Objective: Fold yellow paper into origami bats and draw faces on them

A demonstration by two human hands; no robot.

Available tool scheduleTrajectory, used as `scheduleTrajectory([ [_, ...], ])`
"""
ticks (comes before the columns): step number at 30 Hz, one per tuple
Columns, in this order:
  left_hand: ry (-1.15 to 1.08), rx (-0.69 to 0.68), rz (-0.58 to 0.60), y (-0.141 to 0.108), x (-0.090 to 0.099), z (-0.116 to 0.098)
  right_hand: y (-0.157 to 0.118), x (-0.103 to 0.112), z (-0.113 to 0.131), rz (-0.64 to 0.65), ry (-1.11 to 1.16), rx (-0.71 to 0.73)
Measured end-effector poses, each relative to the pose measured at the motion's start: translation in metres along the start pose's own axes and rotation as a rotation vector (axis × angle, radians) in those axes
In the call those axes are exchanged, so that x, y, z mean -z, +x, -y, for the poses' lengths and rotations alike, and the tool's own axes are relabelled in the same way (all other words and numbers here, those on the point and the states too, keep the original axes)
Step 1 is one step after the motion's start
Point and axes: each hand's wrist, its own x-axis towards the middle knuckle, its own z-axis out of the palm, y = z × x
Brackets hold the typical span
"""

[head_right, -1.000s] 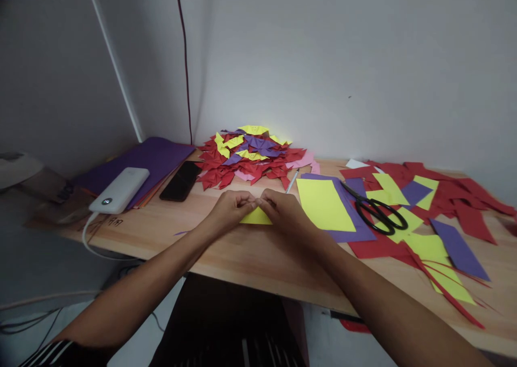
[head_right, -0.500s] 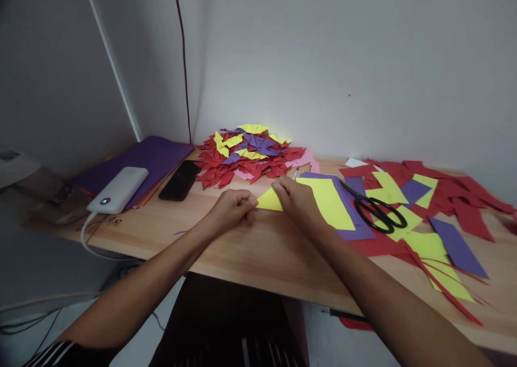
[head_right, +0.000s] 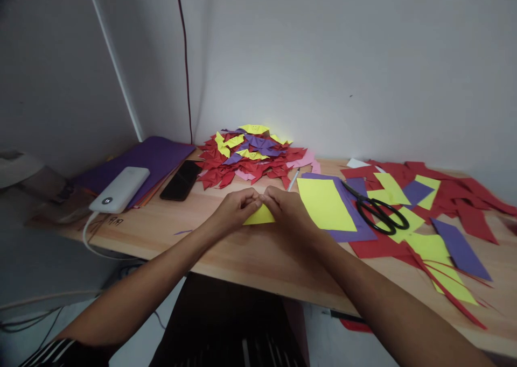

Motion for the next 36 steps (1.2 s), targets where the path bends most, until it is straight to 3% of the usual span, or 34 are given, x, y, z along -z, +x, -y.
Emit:
scheduleTrajectory([
  [6, -0.003, 0.010, 0.001, 0.000, -0.001, 0.001, -0.001, -0.003, 0.005, 0.014, 0.030, -0.044],
  [14, -0.174, 0.054, -0.056, 0.003, 0.002, 0.008, 0.001, -0.001, 0.003, 0.045, 0.103, -0.058],
  [20, -0.135, 0.037, -0.094, 0.002, 0.000, 0.011, -0.001, -0.003, 0.004, 0.061, 0.117, -0.047],
  [36, -0.089, 0.030, -0.357, 0.003, 0.008, 0.012, 0.003, 0.002, 0.003, 0.067, 0.191, -0.073],
])
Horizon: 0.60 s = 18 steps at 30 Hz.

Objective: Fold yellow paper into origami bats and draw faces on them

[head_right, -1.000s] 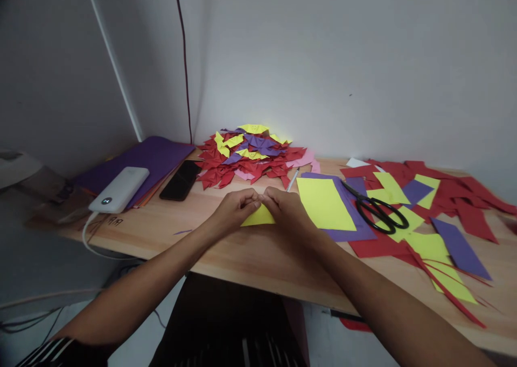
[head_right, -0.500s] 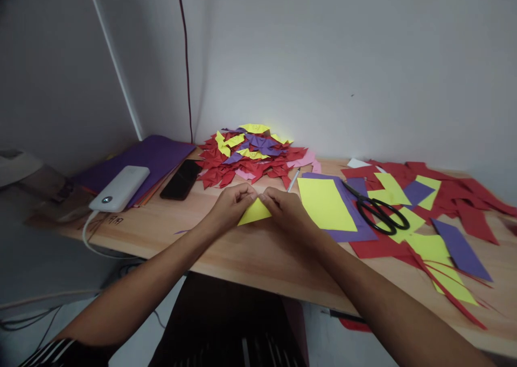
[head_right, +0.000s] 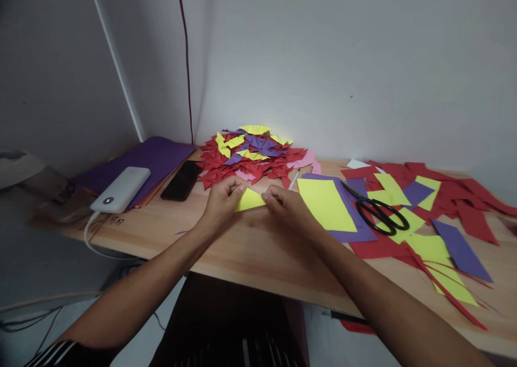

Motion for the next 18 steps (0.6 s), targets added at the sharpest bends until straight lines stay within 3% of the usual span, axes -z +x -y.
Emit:
scheduleTrajectory([
  [6, -0.039, 0.032, -0.022, 0.0038, 0.0031, 0.0046, -0.0022, 0.0067, -0.0027, -0.025, 0.063, -0.036],
  [11, -0.092, 0.052, 0.053, 0.0041, 0.0016, 0.0074, -0.0022, 0.0093, -0.0027, -0.001, 0.200, -0.059],
  [18, -0.132, 0.077, 0.127, 0.0018, -0.0013, 0.0035, 0.0001, 0.0023, -0.0008, 0.080, 0.062, -0.043],
])
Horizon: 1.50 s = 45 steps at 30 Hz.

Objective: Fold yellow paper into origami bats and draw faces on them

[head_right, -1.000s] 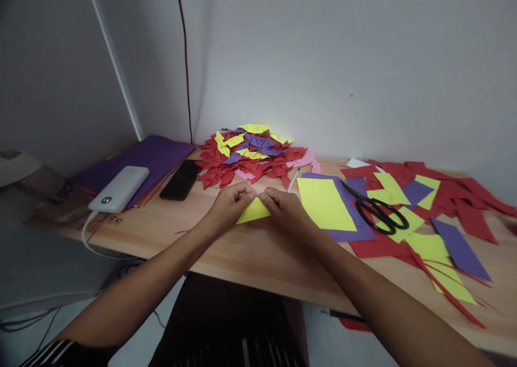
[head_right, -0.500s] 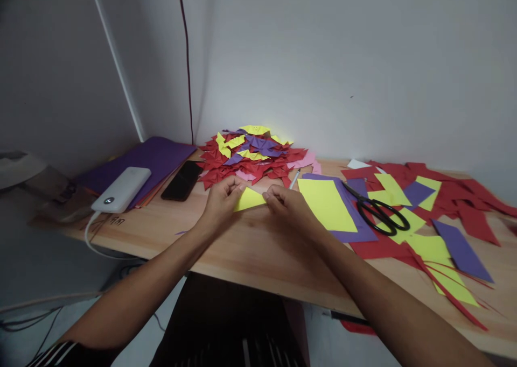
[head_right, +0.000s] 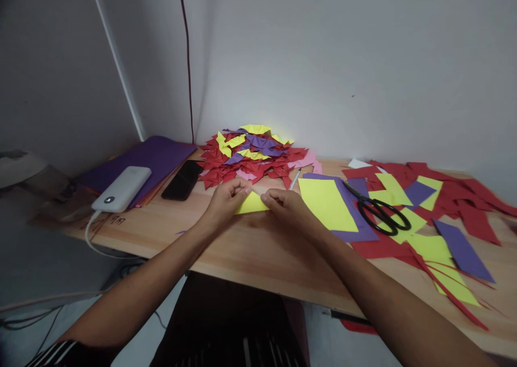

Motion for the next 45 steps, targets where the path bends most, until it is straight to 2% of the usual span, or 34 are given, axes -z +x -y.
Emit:
scheduleTrajectory([
  [5, 0.018, 0.005, 0.029, -0.002, -0.001, -0.004, 0.000, -0.003, -0.005, 0.002, -0.083, 0.016],
  [11, 0.061, -0.019, 0.087, -0.004, -0.005, -0.004, -0.002, -0.006, 0.002, -0.012, -0.080, 0.081],
  [17, 0.091, 0.001, 0.144, -0.004, -0.006, -0.005, -0.002, -0.003, 0.000, -0.123, -0.090, 0.055],
  [22, 0.164, -0.014, 0.175, -0.006, -0.006, -0.010, -0.004, -0.003, 0.003, -0.130, -0.125, 0.054],
  [28, 0.093, 0.091, 0.247, -0.009, -0.008, -0.014, -0.005, -0.002, 0.005, -0.195, -0.180, 0.093],
  [31, 0.145, 0.055, 0.268, -0.008, -0.007, -0.013, -0.004, 0.003, 0.002, -0.264, -0.197, 0.082],
  [35, 0.170, 0.016, 0.267, -0.007, -0.006, -0.013, -0.003, 0.009, -0.002, -0.330, -0.209, 0.064],
  [45, 0.202, 0.034, 0.239, -0.010, -0.006, -0.017, -0.002, 0.012, -0.004, -0.324, -0.201, 0.067],
])
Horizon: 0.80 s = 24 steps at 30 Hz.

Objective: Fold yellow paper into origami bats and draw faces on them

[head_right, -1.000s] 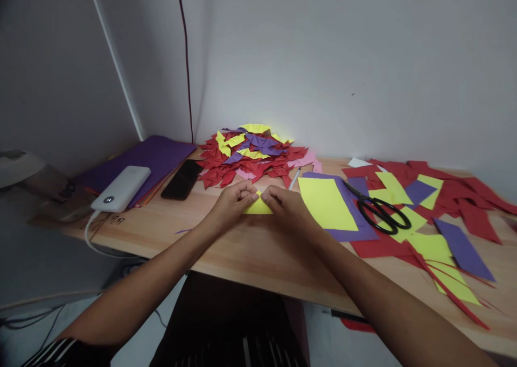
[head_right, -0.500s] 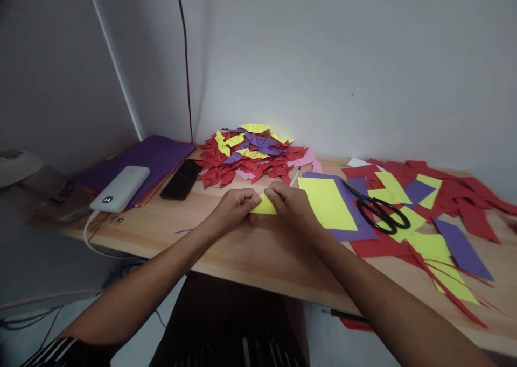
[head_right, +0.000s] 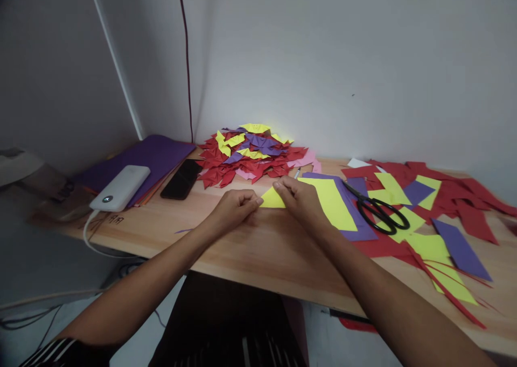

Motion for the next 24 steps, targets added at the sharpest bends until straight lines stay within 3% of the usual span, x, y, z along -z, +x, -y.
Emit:
scheduleTrajectory([
  [8, 0.039, -0.092, -0.018, 0.004, -0.003, 0.007, -0.005, -0.013, 0.006, 0.149, 0.046, 0.001],
  [13, 0.048, -0.093, -0.019, 0.003, -0.003, 0.004, -0.007, -0.014, 0.006, 0.184, 0.114, 0.007],
  [20, -0.029, -0.089, -0.140, 0.004, 0.002, 0.005, -0.005, -0.010, 0.009, 0.184, 0.119, -0.008],
  [24, -0.031, -0.087, -0.124, 0.004, 0.003, 0.006, -0.006, -0.010, 0.011, 0.189, 0.106, -0.004],
])
